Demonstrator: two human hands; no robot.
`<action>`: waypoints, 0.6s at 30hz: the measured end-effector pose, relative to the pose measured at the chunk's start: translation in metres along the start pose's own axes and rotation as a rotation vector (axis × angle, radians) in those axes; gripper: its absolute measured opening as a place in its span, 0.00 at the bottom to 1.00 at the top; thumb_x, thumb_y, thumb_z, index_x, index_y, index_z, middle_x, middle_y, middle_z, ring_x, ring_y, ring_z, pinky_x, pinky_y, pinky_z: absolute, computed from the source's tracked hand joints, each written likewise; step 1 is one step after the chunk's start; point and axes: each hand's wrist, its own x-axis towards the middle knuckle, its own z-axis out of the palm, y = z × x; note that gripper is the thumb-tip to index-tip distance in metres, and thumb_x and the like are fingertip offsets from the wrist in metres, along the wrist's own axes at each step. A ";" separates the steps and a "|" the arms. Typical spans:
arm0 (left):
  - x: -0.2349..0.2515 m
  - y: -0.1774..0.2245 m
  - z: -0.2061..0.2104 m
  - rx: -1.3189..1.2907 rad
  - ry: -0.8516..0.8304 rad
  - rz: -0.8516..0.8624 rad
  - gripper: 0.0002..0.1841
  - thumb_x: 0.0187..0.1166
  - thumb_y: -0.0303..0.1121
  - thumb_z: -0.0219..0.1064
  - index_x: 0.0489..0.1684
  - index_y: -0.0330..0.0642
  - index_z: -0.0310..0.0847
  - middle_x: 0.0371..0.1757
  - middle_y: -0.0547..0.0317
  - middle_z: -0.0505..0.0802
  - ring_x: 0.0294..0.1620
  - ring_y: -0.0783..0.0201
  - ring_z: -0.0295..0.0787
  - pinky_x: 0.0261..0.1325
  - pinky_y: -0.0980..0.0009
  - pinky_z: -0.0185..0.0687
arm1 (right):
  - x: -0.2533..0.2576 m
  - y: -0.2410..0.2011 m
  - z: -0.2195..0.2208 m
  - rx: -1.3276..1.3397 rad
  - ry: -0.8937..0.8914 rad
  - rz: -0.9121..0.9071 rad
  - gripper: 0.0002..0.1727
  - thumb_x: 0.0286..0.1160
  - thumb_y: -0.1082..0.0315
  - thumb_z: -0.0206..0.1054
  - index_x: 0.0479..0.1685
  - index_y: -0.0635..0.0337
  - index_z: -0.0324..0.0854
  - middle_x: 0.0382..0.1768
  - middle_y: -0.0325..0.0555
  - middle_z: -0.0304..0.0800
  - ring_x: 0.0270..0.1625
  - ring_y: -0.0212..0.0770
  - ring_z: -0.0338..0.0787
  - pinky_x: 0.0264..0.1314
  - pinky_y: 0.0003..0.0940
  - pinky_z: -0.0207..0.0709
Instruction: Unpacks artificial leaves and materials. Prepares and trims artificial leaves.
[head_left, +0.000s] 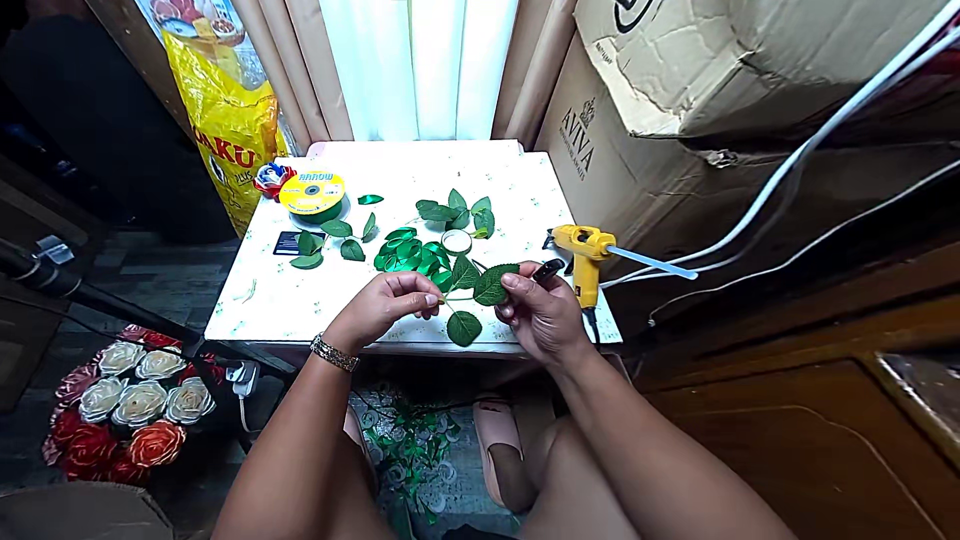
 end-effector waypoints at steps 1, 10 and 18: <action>0.000 -0.001 0.001 0.001 -0.025 -0.013 0.10 0.79 0.27 0.61 0.35 0.48 0.89 0.36 0.67 0.92 0.36 0.74 0.87 0.44 0.77 0.83 | 0.000 0.000 0.001 0.010 0.009 0.011 0.08 0.78 0.72 0.67 0.33 0.51 0.88 0.22 0.36 0.87 0.18 0.23 0.79 0.22 0.16 0.74; 0.007 -0.002 0.022 -0.346 0.106 -0.029 0.12 0.84 0.27 0.57 0.38 0.49 0.87 0.33 0.65 0.90 0.31 0.76 0.85 0.40 0.79 0.83 | 0.001 0.004 -0.002 0.008 -0.035 0.053 0.27 0.93 0.46 0.43 0.38 0.48 0.86 0.26 0.32 0.86 0.24 0.25 0.82 0.27 0.19 0.77; 0.005 0.007 0.039 -0.493 0.177 -0.036 0.12 0.83 0.29 0.58 0.34 0.49 0.88 0.30 0.64 0.90 0.30 0.74 0.86 0.40 0.78 0.84 | 0.004 0.004 0.007 -0.274 -0.047 0.102 0.31 0.95 0.48 0.32 0.31 0.47 0.80 0.18 0.28 0.77 0.16 0.21 0.71 0.20 0.15 0.66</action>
